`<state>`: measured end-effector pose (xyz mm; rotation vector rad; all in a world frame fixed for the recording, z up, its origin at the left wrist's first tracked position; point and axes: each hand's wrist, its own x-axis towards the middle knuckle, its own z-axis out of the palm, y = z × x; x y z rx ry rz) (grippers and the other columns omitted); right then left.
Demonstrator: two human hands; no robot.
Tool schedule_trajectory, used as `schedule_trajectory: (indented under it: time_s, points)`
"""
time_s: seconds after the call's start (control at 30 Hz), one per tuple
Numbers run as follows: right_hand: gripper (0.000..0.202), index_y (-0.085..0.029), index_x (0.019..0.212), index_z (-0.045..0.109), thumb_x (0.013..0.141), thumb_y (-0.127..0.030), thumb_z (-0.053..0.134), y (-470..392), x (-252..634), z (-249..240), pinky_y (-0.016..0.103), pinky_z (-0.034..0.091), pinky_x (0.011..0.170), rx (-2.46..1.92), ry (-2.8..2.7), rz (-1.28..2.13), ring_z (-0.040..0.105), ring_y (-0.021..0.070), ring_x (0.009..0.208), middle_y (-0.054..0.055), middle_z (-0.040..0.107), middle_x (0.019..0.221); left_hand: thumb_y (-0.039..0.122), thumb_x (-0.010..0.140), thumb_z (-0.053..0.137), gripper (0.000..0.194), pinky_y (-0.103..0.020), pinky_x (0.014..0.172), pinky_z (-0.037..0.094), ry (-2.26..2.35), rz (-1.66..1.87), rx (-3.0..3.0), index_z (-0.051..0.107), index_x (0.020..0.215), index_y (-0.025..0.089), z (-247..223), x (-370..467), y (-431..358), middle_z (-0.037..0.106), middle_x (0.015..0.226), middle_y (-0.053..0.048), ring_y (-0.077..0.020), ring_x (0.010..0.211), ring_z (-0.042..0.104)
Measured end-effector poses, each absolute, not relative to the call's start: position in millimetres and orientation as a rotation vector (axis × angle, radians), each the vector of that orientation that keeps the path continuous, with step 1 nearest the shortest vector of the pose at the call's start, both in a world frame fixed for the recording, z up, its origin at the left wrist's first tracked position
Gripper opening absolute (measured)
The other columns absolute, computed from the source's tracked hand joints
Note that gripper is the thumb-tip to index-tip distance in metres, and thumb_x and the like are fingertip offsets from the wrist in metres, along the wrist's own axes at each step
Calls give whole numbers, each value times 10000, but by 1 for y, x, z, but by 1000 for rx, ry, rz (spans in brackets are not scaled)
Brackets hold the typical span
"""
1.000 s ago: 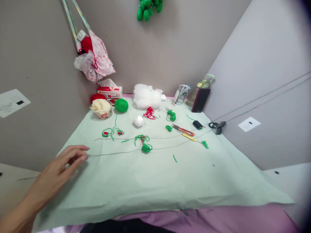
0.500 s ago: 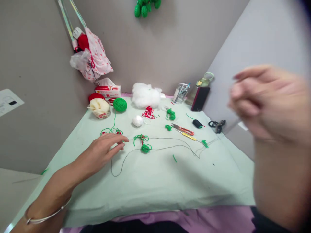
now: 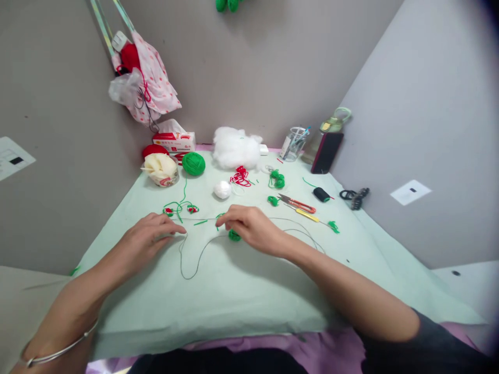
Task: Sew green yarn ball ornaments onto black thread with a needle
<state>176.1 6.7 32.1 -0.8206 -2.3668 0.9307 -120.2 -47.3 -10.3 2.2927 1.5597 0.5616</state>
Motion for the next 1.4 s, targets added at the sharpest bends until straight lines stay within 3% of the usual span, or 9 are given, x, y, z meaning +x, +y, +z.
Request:
schedule_trajectory:
  time_s: [0.17,0.33,0.43,0.57,0.83,0.97,1.07,1.27,1.4]
  points:
    - [339,-148,1184,700,971,-78,445,-6,141,16,289,440,754,-691,-2707,742,607,166,824,87,654,1018,349,950,532,270,-330,806,447,1452,635,2318,752,1103,314,-26,-116,-40,649,924,-42,-227,909,567]
    - [314,-174,1172,708,993,-121,456,-9,130,12,291,444,774,-691,-2643,798,606,166,834,75,655,1001,321,954,533,217,-346,799,417,1410,540,2415,719,871,246,-26,-105,-27,630,908,-43,-222,889,543]
    - [297,-193,1117,731,971,-106,487,-6,135,16,276,446,777,-755,-2438,975,603,147,828,52,666,972,311,969,490,220,-362,819,427,1414,560,2365,657,855,223,-23,-106,-27,631,920,-50,-232,913,546]
    - [257,-144,1120,721,952,-176,529,-5,144,22,247,443,642,-917,-2048,1379,555,97,675,71,685,1030,346,995,439,198,-373,932,442,1431,780,2178,589,935,232,-7,-100,-38,656,1073,-57,-241,1073,572]
    - [432,-151,1226,671,807,-242,725,-12,137,14,208,443,535,-813,-1689,1973,576,68,633,111,655,1264,417,1002,428,227,-382,1013,432,1457,942,1982,547,926,240,31,-70,-52,649,1233,-52,-233,1158,593]
    - [329,-144,1049,732,768,-309,781,-14,133,6,200,490,544,-760,-1497,2247,598,76,622,74,724,1030,431,995,450,214,-395,1015,439,1436,1011,1885,539,962,240,31,-69,-51,652,1272,-68,-250,1191,592]
    - [321,-126,901,743,744,-398,813,-11,139,6,198,499,546,-780,-1407,2295,607,82,594,36,711,792,467,981,477,246,-390,971,467,1436,1037,1801,560,979,236,26,-73,-51,700,1162,-71,-253,1119,632]
    - [331,-124,813,707,765,-442,789,0,161,17,181,442,527,-895,-1445,2031,556,61,563,-6,644,692,509,915,569,298,-367,854,500,1479,966,1739,640,897,220,16,-77,-48,729,878,-42,-240,881,679]
    - [279,-128,795,672,819,-401,725,1,174,29,198,392,537,-968,-1612,1785,496,67,568,-20,591,669,501,872,631,347,-390,923,486,1450,850,1717,693,1112,258,12,-76,-44,773,931,-36,-253,934,690]
